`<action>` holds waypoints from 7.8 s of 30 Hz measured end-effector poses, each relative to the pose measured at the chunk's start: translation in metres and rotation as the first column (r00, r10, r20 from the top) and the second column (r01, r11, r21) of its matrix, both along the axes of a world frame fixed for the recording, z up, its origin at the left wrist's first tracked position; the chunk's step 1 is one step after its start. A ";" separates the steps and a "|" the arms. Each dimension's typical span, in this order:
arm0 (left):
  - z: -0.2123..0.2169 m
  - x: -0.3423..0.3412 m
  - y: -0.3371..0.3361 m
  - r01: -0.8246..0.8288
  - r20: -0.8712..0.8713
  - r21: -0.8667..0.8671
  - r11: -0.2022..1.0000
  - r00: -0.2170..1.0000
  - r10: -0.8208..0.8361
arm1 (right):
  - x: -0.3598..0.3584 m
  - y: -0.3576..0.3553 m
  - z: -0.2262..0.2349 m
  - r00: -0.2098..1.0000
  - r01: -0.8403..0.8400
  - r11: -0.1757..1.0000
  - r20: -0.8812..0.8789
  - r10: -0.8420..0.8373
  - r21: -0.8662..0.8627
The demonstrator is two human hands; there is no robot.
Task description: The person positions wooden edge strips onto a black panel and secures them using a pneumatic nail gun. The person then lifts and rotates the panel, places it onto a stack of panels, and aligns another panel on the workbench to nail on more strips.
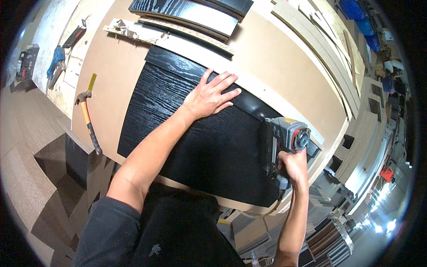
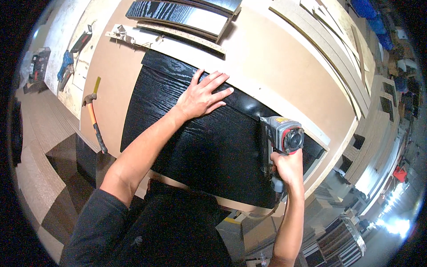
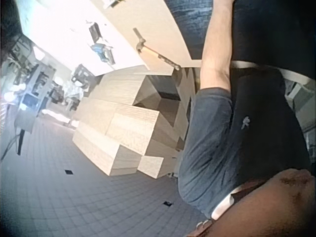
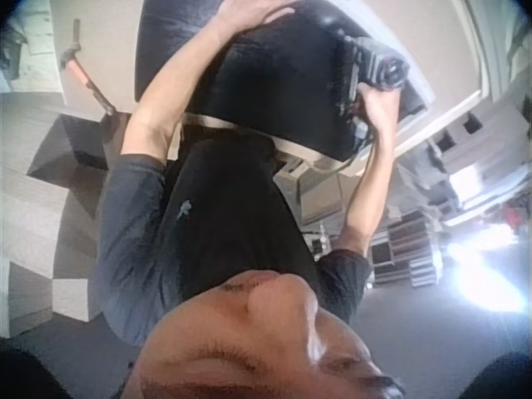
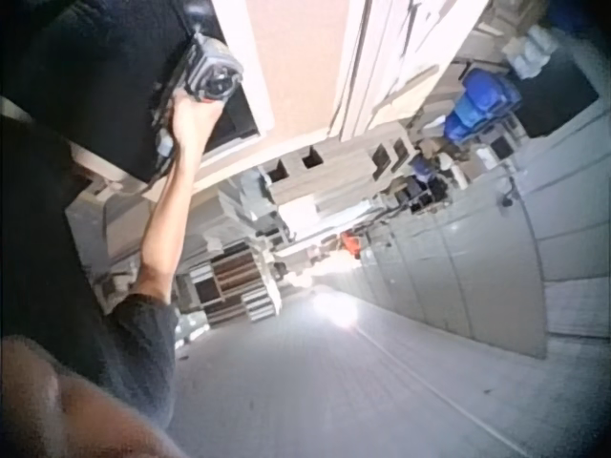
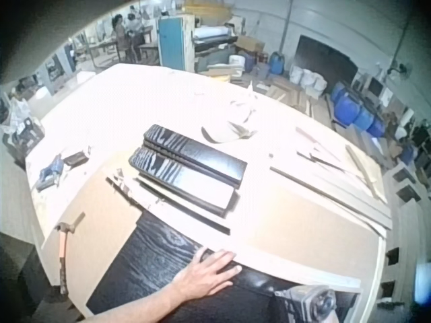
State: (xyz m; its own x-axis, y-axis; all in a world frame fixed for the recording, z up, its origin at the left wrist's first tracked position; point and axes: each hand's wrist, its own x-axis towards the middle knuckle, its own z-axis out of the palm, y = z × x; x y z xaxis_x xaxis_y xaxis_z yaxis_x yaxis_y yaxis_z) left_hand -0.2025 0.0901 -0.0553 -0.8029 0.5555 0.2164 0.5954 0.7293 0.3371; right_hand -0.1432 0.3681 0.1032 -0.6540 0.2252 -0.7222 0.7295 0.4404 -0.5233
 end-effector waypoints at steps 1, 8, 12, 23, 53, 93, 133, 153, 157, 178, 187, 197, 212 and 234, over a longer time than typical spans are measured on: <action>0.000 0.000 0.000 -0.001 -0.001 0.004 1.000 1.000 0.001 | 0.000 0.001 -0.001 1.000 -0.023 0.999 0.013 0.022 0.035; -0.001 0.000 0.000 0.000 -0.016 0.026 1.000 1.000 0.000 | -0.008 -0.008 0.003 0.997 -0.065 0.993 0.049 0.061 0.094; -0.003 0.000 -0.003 0.003 -0.035 0.011 1.000 0.999 -0.002 | -0.009 -0.006 0.001 1.000 -0.022 0.999 0.021 0.023 -0.031; 0.000 -0.011 -0.083 -0.113 0.008 0.012 0.994 0.994 0.113 | -0.018 -0.077 -0.009 0.995 -0.071 0.997 -0.068 0.068 -0.039; -0.007 -0.021 -0.156 -0.232 0.046 0.130 0.964 0.973 0.228 | -0.058 -0.152 0.004 0.978 -0.205 0.976 0.050 0.202 0.078; -0.011 -0.019 -0.179 -0.724 0.346 0.453 0.520 0.680 0.646 | -0.123 -0.301 0.001 0.887 -0.462 0.887 -0.025 0.462 -0.017; -0.007 -0.019 -0.180 -0.722 0.358 0.451 0.524 0.684 0.635 | -0.124 -0.308 -0.002 0.880 -0.474 0.880 -0.009 0.475 0.043; -0.038 -0.036 -0.180 -0.857 0.401 0.103 0.504 0.500 0.768 | 0.214 -0.037 0.030 0.854 0.515 0.855 -0.133 -0.504 0.068; -0.030 -0.039 -0.187 -0.796 0.304 0.211 0.568 0.605 0.736 | 0.271 0.043 0.002 0.738 0.650 0.747 -0.352 -0.576 0.140; -0.046 -0.020 -0.139 -0.957 0.033 -0.015 0.290 0.289 0.957 | 0.243 0.294 -0.148 0.937 0.329 0.507 -0.342 -0.071 0.796; -0.049 -0.020 -0.219 -0.933 0.037 0.073 0.351 0.355 0.934 | 0.185 0.229 -0.108 0.646 0.567 0.705 -0.761 -0.061 0.425; -0.048 -0.024 -0.259 -0.877 0.236 0.207 0.433 0.474 0.848 | 0.066 0.156 -0.150 0.771 0.570 0.753 -0.530 -0.352 0.330; -0.031 -0.035 -0.290 -0.902 0.542 0.135 0.411 0.414 0.731 | 0.057 0.149 -0.152 0.636 0.720 0.667 -0.569 -0.522 0.193; -0.007 -0.041 -0.170 -0.858 0.285 0.113 0.502 0.512 0.810 | 0.143 0.098 -0.134 0.991 0.136 0.831 -0.079 -0.111 0.540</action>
